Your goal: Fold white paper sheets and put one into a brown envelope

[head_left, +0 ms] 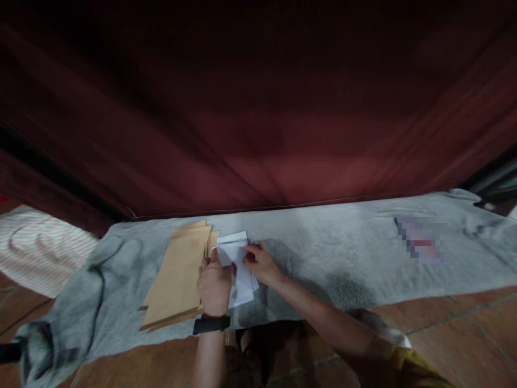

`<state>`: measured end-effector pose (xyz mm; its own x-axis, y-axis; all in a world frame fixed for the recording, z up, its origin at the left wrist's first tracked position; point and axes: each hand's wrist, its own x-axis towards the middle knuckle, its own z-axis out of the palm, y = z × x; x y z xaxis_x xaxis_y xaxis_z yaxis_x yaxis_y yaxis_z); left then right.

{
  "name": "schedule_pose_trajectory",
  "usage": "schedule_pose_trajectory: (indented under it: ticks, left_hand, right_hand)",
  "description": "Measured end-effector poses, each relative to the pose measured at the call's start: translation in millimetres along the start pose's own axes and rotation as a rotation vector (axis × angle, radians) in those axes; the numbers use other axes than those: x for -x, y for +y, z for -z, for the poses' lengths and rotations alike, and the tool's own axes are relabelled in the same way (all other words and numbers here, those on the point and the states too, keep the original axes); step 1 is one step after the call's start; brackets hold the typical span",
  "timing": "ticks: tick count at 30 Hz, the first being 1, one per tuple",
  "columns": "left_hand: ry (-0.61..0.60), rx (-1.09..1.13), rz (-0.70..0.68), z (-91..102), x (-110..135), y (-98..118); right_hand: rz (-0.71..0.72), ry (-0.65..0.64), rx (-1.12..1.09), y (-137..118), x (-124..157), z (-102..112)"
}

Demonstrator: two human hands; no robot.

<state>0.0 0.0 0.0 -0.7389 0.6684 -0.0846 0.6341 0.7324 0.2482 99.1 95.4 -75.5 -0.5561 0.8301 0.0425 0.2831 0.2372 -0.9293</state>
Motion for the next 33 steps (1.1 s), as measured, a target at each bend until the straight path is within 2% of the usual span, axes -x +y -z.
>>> schedule_pose_trajectory:
  ticks: [4,8,11,14,18,25,30,33]
  left_hand:
    - [0.048,-0.01,-0.009,1.7,4.2,1.2]
    - [0.154,-0.025,-0.059,1.4,10.3,6.0]
    - [0.217,0.026,-0.062,1.2,12.7,11.6]
    - [0.194,0.061,-0.024,3.2,12.1,17.8]
    - [0.122,0.072,-0.032,6.1,10.8,27.9]
    - [0.191,0.217,-0.237,-9.0,30.7,66.8]
    - [0.258,0.27,-0.468,-26.8,43.9,87.5]
    - [0.237,0.283,-0.52,-35.4,43.8,90.7]
  right_hand:
    - [-0.052,0.007,-0.122,3.7,-1.0,-0.5]
    - [-0.058,0.0,-0.187,3.4,3.2,2.6]
    - [-0.142,-0.016,-0.424,-0.4,9.5,10.7]
    - [-0.231,-0.036,-0.681,-3.2,16.8,25.1]
    - [-0.302,-0.033,-0.755,1.2,27.6,47.2]
    - [-0.271,0.111,-0.69,4.9,42.5,77.5]
    - [-0.234,0.014,-0.74,-3.2,45.4,96.0]
    - [-0.248,-0.004,-0.802,-1.8,43.5,101.6]
